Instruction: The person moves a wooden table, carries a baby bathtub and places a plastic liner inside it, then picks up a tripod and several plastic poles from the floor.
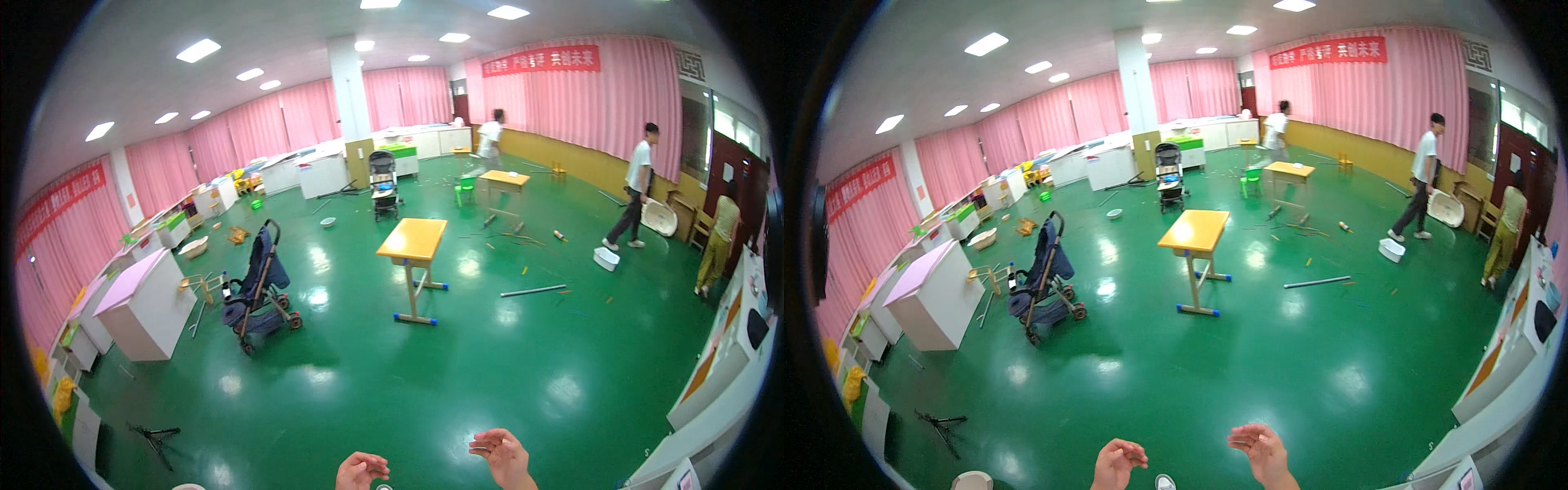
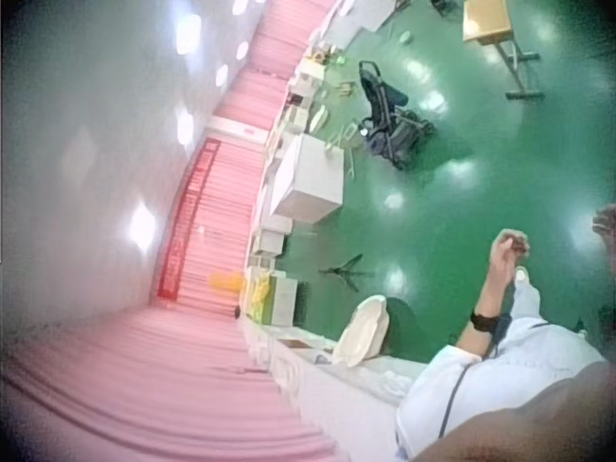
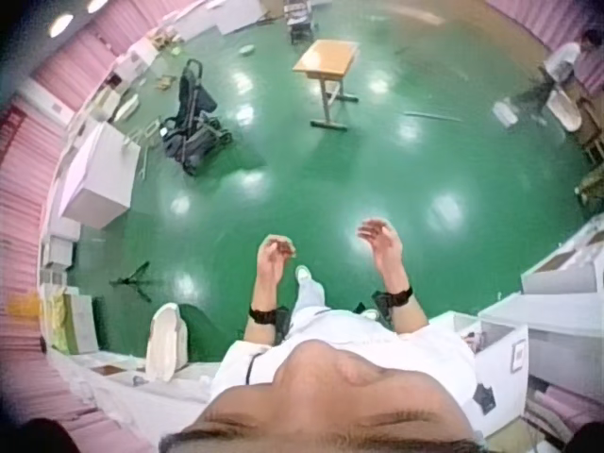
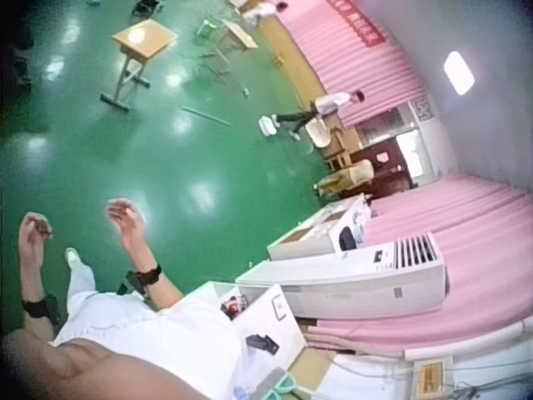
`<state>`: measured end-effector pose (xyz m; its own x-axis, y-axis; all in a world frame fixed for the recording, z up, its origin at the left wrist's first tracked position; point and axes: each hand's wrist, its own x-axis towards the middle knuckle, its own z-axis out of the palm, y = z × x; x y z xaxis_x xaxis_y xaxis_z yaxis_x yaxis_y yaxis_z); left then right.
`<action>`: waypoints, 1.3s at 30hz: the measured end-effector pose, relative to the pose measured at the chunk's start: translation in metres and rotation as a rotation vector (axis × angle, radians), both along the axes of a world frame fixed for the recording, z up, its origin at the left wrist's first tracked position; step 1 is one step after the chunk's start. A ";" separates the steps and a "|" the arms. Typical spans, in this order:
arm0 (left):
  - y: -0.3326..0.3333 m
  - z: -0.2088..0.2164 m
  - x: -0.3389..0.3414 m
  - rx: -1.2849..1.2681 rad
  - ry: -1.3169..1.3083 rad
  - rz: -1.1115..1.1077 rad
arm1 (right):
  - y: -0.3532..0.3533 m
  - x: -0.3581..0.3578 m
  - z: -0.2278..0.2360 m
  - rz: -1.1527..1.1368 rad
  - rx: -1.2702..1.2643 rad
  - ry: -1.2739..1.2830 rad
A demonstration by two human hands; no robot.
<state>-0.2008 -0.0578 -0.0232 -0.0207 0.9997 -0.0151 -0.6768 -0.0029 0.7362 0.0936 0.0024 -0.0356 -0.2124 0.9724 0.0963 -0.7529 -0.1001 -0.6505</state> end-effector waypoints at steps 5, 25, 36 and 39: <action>0.015 -0.031 -0.088 -0.100 -0.008 0.176 | 0.056 -0.102 -0.023 0.112 -0.096 -0.046; 0.375 -0.092 -0.352 -0.327 0.220 0.226 | 0.390 -0.320 -0.047 0.099 -0.394 -0.127; 0.678 -0.109 -0.415 -0.462 0.207 0.334 | 0.721 -0.367 -0.105 -0.123 -0.578 -0.168; 0.769 -0.115 -0.423 -0.437 0.178 0.280 | 0.803 -0.367 -0.118 -0.206 -0.586 -0.217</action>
